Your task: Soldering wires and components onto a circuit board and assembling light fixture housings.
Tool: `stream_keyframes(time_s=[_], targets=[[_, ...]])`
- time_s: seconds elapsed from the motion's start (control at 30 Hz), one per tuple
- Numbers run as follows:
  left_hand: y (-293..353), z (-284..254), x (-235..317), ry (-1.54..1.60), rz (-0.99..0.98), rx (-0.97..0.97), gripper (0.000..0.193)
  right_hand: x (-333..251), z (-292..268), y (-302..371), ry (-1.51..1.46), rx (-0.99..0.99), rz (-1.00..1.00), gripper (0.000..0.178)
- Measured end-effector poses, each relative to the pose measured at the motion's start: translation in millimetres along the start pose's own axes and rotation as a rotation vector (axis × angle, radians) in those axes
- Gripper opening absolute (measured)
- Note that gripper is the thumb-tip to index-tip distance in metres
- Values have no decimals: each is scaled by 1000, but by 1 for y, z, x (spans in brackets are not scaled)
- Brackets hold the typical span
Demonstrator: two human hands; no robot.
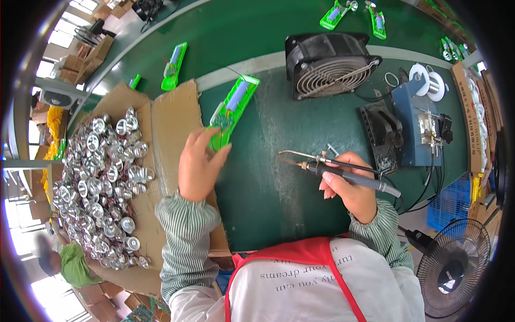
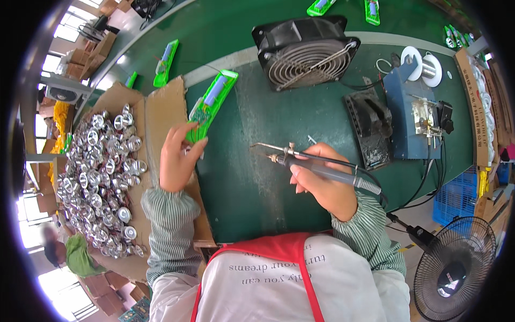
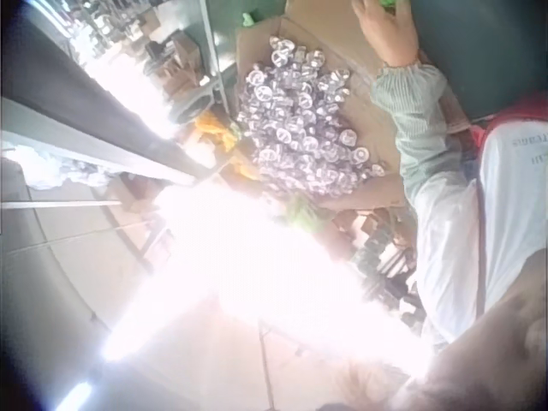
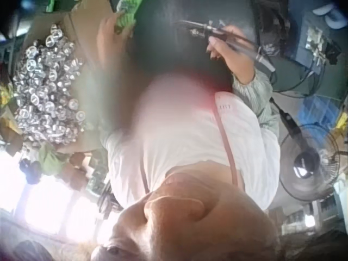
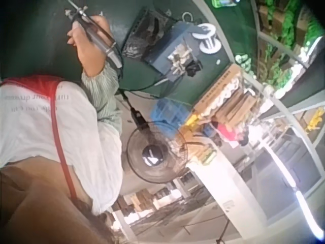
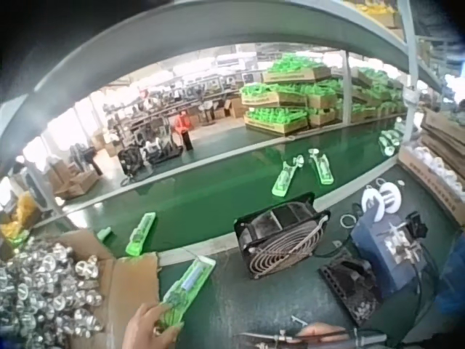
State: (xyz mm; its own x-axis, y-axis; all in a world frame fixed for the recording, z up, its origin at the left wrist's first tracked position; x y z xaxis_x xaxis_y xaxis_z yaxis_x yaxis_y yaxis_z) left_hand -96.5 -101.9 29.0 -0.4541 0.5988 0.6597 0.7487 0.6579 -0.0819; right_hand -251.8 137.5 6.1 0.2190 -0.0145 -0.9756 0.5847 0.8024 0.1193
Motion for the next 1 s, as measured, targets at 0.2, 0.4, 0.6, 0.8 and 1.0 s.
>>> stream_keyframes(time_s=[0.2, 0.4, 0.6, 0.8, 1.0], targets=[[-134, 47, 1, -44, 151, 26, 38, 0, -19, -6, -67, 87, 79, 13], [-256, 100, 6, 562, 190, -172, 55, -5, -20, -19, -96, 132, 132, 14], [-256, 45, 2, -559, 126, 92, 64, -2, -41, -16, -74, 210, 181, 15], [-228, -51, -163, -660, -266, 66, 85, -8, -27, -26, -34, 44, 82, 15], [-193, -28, -98, -624, 86, 183, 61, -2, -18, -19, -84, 118, 50, 14]])
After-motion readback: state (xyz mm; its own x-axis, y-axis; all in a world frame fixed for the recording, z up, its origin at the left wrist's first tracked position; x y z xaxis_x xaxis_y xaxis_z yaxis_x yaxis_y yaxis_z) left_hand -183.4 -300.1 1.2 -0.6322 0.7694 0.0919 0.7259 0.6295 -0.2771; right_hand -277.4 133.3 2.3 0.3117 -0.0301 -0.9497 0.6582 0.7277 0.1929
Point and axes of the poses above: each hand's wrist, its own y-axis away from the middle knuckle, its own z-axis out of the palm, x = y × z, the point moved 4 cm from there along -y, towards the middle knuckle
